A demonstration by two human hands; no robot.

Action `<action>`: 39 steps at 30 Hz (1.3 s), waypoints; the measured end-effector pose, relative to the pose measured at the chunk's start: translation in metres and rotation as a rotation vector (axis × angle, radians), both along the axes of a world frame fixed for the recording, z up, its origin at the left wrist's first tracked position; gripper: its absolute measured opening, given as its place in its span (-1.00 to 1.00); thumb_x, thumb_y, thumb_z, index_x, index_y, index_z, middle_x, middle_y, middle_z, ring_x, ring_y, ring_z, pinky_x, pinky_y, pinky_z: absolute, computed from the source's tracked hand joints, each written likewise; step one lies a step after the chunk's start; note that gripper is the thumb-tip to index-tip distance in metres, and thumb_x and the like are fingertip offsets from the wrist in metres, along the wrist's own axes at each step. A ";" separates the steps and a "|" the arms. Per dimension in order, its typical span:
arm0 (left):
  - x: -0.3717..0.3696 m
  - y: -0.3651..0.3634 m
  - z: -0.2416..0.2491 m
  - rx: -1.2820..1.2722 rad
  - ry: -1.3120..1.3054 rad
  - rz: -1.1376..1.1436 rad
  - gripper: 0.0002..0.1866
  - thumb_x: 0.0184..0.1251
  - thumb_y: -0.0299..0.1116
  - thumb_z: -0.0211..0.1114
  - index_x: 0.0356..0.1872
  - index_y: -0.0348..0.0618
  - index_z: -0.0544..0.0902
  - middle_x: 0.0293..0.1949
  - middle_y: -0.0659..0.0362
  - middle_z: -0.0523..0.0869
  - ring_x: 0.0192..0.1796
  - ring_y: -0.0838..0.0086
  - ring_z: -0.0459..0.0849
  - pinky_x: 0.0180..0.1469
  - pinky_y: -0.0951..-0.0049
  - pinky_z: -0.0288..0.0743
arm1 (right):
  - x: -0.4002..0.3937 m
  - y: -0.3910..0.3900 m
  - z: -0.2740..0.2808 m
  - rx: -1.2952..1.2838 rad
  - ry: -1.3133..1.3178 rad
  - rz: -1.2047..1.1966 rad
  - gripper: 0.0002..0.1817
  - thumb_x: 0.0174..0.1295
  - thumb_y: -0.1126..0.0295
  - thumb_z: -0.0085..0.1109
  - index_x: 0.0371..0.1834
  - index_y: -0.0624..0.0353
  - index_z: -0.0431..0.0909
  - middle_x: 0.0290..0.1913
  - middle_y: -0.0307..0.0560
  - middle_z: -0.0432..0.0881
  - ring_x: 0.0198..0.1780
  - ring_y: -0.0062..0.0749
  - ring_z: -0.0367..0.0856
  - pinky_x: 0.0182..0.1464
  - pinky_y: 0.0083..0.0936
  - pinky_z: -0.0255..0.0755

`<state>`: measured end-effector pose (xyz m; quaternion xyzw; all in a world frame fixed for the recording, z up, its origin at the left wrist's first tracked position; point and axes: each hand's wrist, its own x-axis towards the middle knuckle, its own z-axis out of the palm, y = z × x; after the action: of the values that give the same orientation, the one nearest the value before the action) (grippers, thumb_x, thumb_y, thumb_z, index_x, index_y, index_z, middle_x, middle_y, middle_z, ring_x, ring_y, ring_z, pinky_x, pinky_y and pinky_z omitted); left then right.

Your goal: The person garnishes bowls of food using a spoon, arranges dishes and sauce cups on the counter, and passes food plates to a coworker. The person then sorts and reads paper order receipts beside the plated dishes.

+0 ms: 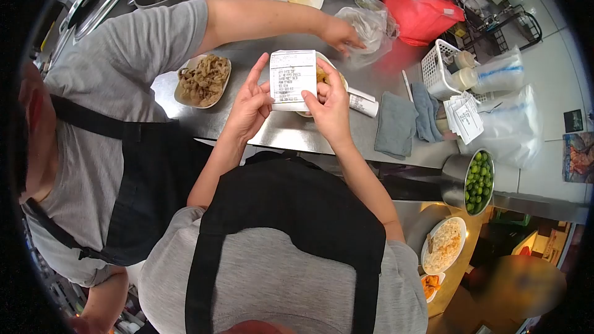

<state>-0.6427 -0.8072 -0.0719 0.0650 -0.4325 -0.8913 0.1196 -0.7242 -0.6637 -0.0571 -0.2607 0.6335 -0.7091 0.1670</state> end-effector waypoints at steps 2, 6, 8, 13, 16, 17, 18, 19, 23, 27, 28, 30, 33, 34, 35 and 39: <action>-0.001 0.001 -0.001 -0.002 0.004 -0.017 -0.13 -0.04 -0.73 -0.08 0.38 -0.06 -0.15 0.02 -0.04 0.52 -0.30 0.72 0.54 -0.48 0.80 0.29 | -0.002 0.001 -0.002 -0.016 0.007 0.017 -0.37 0.06 0.72 0.01 0.25 0.23 0.09 -0.32 -0.01 0.60 -0.32 -0.56 0.60 -0.44 -0.72 0.45; -0.001 0.003 -0.001 -0.013 -0.010 -0.036 -0.13 -0.01 -0.73 -0.09 0.38 -0.05 -0.19 0.05 -0.05 0.51 -0.35 0.78 0.50 -0.58 0.83 0.19 | -0.002 0.004 -0.001 -0.009 -0.007 0.009 -0.38 0.06 0.72 0.01 0.24 0.25 0.09 -0.29 0.01 0.60 -0.30 -0.56 0.60 -0.39 -0.72 0.44; 0.000 0.005 0.001 -0.001 -0.019 -0.031 -0.13 -0.04 -0.73 -0.08 0.38 -0.06 -0.16 0.00 -0.02 0.54 -0.33 0.74 0.53 -0.51 0.80 0.26 | -0.003 0.004 -0.003 -0.012 0.007 -0.003 -0.38 0.06 0.72 0.02 0.24 0.25 0.09 -0.28 0.02 0.61 -0.30 -0.56 0.59 -0.38 -0.72 0.43; 0.000 0.005 -0.004 -0.003 -0.022 -0.033 -0.13 -0.05 -0.73 -0.06 0.38 -0.06 -0.12 -0.06 0.02 0.58 -0.35 0.72 0.54 -0.46 0.79 0.32 | -0.003 0.005 -0.005 -0.005 -0.016 -0.003 -0.38 0.06 0.72 0.01 0.24 0.26 0.09 -0.27 0.03 0.61 -0.29 -0.57 0.59 -0.37 -0.73 0.41; 0.000 0.003 -0.003 -0.035 -0.026 -0.061 -0.13 -0.05 -0.73 -0.06 0.38 -0.07 -0.13 -0.05 0.02 0.57 -0.35 0.73 0.53 -0.46 0.79 0.31 | -0.003 0.005 -0.004 -0.018 -0.031 0.000 -0.37 0.06 0.73 0.01 0.25 0.25 0.09 -0.26 0.01 0.61 -0.28 -0.55 0.59 -0.34 -0.71 0.43; -0.001 0.004 -0.002 -0.032 -0.031 -0.056 -0.13 -0.04 -0.72 -0.06 0.38 -0.05 -0.16 -0.01 0.02 0.55 -0.42 0.77 0.46 -0.54 0.80 0.21 | -0.003 0.006 -0.004 -0.013 -0.039 0.001 -0.37 0.06 0.74 0.01 0.25 0.25 0.08 -0.26 0.00 0.61 -0.27 -0.53 0.60 -0.31 -0.70 0.45; -0.002 0.005 -0.001 -0.029 -0.033 -0.057 -0.12 -0.03 -0.72 -0.06 0.38 -0.04 -0.19 0.02 0.01 0.53 -0.49 0.81 0.39 -0.62 0.82 0.11 | -0.002 0.006 -0.004 -0.017 -0.038 -0.012 -0.37 0.06 0.74 0.01 0.25 0.25 0.08 -0.26 0.00 0.61 -0.27 -0.53 0.60 -0.31 -0.70 0.45; -0.003 0.006 0.001 -0.031 -0.028 -0.083 -0.12 -0.03 -0.72 -0.06 0.38 -0.04 -0.19 0.02 0.01 0.53 -0.49 0.81 0.39 -0.62 0.82 0.11 | -0.002 0.004 -0.006 -0.057 -0.067 -0.004 -0.36 0.06 0.73 0.01 0.25 0.24 0.08 -0.24 -0.01 0.60 -0.25 -0.50 0.60 -0.28 -0.68 0.46; -0.014 0.025 0.016 -0.077 0.055 0.041 -0.26 -0.04 -0.73 -0.01 0.31 -0.20 0.14 0.09 0.06 0.48 -0.06 0.56 0.54 -0.09 0.64 0.44 | -0.010 0.022 -0.022 0.094 0.159 -0.002 -0.35 0.08 0.64 0.09 0.28 0.15 0.11 -0.35 -0.24 0.59 -0.38 -0.68 0.53 -0.42 -0.77 0.38; -0.024 0.028 0.009 -0.067 -0.041 -0.118 -0.37 -0.02 -0.76 -0.01 0.23 -0.32 0.27 0.13 0.04 0.44 0.12 0.49 0.45 0.14 0.53 0.32 | -0.035 0.067 0.010 0.213 0.253 -0.112 -0.43 0.08 0.46 0.18 0.20 0.14 0.24 -0.44 -0.26 0.55 -0.38 -0.71 0.47 -0.36 -0.69 0.34; -0.026 0.030 0.008 -0.062 -0.028 -0.134 -0.38 -0.02 -0.76 -0.01 0.22 -0.32 0.29 0.15 0.03 0.42 0.13 0.49 0.44 0.15 0.54 0.31 | -0.055 0.085 0.006 0.176 0.313 -0.301 -0.51 0.02 0.35 0.26 0.05 0.22 0.36 -0.49 -0.21 0.53 -0.46 -0.58 0.46 -0.38 -0.60 0.35; -0.031 0.037 0.009 -0.051 -0.023 -0.180 -0.38 -0.02 -0.76 -0.01 0.21 -0.32 0.31 0.15 0.04 0.42 0.13 0.49 0.44 0.16 0.54 0.31 | -0.094 0.142 0.017 0.387 0.578 -0.710 -0.65 -0.01 0.36 0.25 -0.16 0.27 0.47 -0.33 -0.02 0.57 -0.32 -0.35 0.54 -0.27 -0.41 0.41; -0.043 0.047 0.008 -0.035 -0.025 -0.220 -0.40 -0.02 -0.75 0.01 0.19 -0.31 0.33 0.17 0.06 0.41 0.14 0.49 0.43 0.17 0.55 0.29 | -0.137 0.242 0.005 0.911 0.898 -1.128 -0.60 -0.16 0.39 0.32 -0.19 0.23 0.49 -0.20 0.04 0.50 -0.08 -0.07 0.43 -0.02 -0.28 0.31; -0.048 0.052 0.007 -0.038 -0.024 -0.246 -0.41 -0.02 -0.74 0.02 0.18 -0.31 0.35 0.17 0.07 0.40 0.14 0.50 0.43 0.17 0.55 0.29 | -0.135 0.259 0.003 0.917 0.897 -1.134 -0.60 -0.16 0.39 0.32 -0.19 0.23 0.49 -0.20 0.04 0.50 -0.08 -0.07 0.43 -0.02 -0.28 0.31; -0.053 0.058 0.006 -0.041 -0.023 -0.273 -0.42 -0.01 -0.73 0.02 0.17 -0.31 0.36 0.18 0.08 0.40 0.14 0.51 0.43 0.17 0.55 0.29 | -0.131 0.271 0.003 0.998 0.863 -1.118 -0.54 -0.21 0.39 0.35 -0.16 0.21 0.47 -0.14 0.02 0.47 -0.03 -0.06 0.39 0.01 -0.27 0.28; -0.077 0.082 0.008 -0.038 -0.046 -0.414 -0.43 0.02 -0.71 0.02 0.18 -0.30 0.34 0.18 0.11 0.40 0.12 0.53 0.44 0.17 0.55 0.29 | -0.122 0.284 -0.001 1.110 0.881 -1.066 -0.40 -0.28 0.38 0.39 -0.06 0.18 0.38 -0.01 -0.03 0.38 0.06 -0.10 0.31 0.04 -0.27 0.23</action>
<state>-0.7195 -0.7253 -0.0635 -0.0074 -0.4558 -0.8869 -0.0749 -0.8465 -0.3802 -0.0579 -0.0613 0.9301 -0.1183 -0.3422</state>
